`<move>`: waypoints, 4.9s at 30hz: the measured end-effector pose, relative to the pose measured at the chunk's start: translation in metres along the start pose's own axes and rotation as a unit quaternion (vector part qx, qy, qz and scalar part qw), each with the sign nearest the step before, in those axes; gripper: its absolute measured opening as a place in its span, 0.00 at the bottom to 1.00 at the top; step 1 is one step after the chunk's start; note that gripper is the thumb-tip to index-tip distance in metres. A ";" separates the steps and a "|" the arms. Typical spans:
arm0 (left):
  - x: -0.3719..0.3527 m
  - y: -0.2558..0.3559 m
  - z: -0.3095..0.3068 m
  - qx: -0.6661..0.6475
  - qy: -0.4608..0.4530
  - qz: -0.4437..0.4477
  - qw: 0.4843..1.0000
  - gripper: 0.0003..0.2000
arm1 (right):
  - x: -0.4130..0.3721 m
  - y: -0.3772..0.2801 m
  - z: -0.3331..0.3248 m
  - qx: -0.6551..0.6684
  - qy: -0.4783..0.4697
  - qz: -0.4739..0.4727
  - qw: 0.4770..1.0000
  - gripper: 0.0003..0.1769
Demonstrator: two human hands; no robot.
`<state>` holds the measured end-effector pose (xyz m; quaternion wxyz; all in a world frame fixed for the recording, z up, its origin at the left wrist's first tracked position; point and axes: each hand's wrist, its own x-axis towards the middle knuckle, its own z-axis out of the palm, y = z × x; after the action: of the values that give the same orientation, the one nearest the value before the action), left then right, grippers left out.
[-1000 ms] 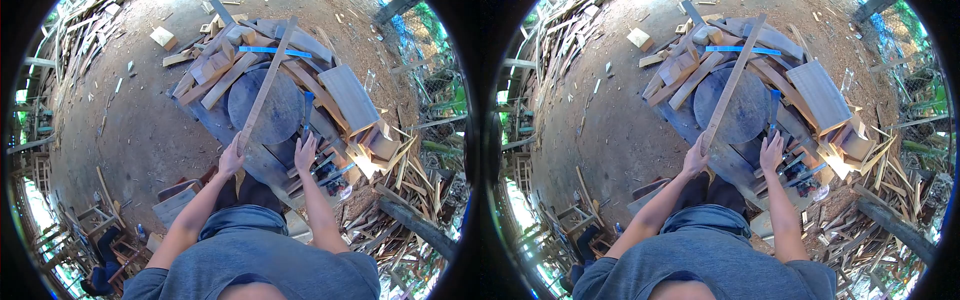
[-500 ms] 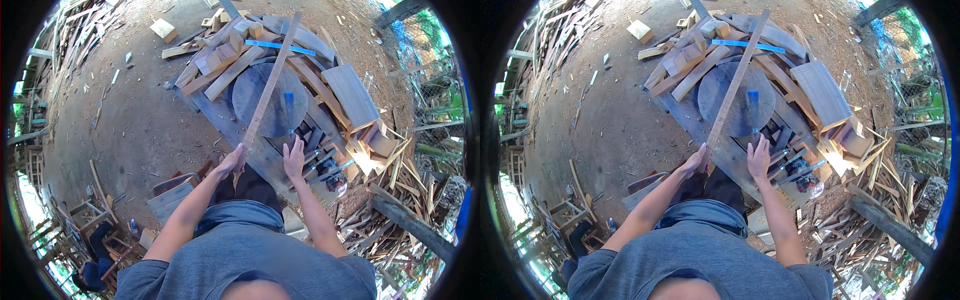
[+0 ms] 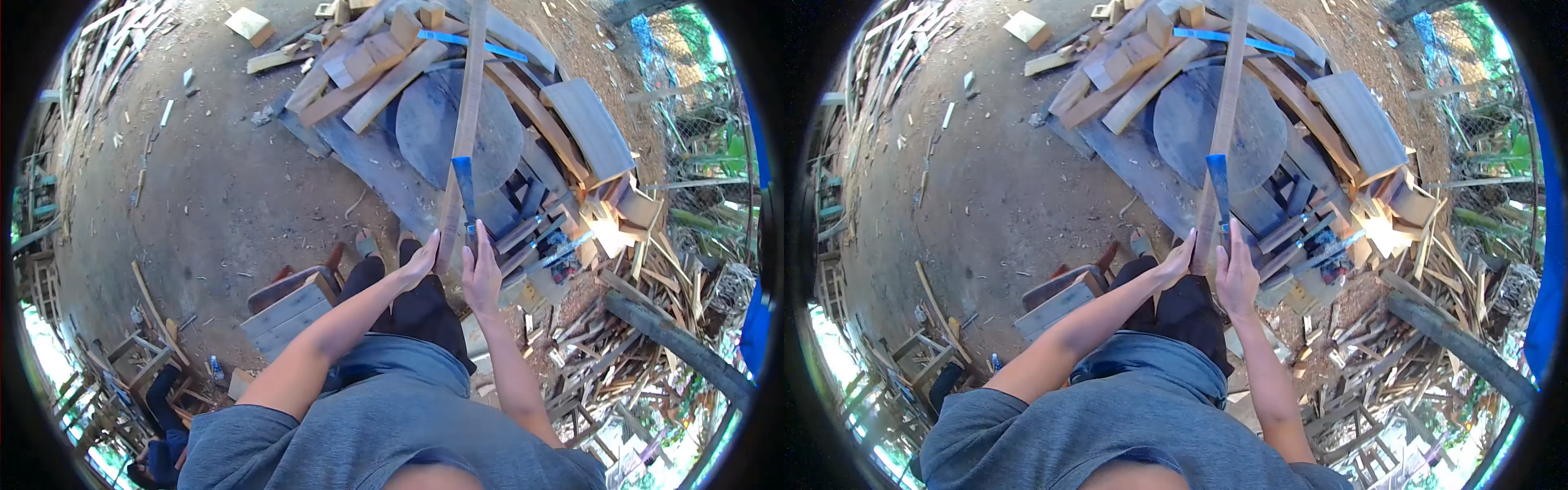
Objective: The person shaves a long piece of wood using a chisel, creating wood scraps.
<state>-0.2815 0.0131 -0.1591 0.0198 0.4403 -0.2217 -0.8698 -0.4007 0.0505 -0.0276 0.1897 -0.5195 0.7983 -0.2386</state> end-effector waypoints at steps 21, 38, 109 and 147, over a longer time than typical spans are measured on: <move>0.011 0.059 0.049 -0.111 0.096 0.028 0.989 0.37 | 0.001 -0.009 0.002 0.034 0.046 -0.012 0.998 0.29; 0.024 0.043 0.038 -0.141 0.045 -0.003 0.989 0.36 | 0.001 -0.011 -0.010 0.689 -0.091 0.362 0.622 0.28; 0.062 0.054 0.038 -0.144 0.207 0.117 0.960 0.29 | 0.061 -0.003 0.013 -0.115 -0.080 0.071 0.988 0.31; 0.023 0.023 0.007 -0.195 0.136 0.093 0.967 0.28 | -0.048 -0.019 0.024 -0.061 -0.073 0.067 0.993 0.31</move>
<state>-0.3049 -0.0103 -0.1632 0.2162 0.5191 -0.0833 -0.8227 -0.3548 0.0839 -0.0340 0.2310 -0.4918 0.8282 -0.1371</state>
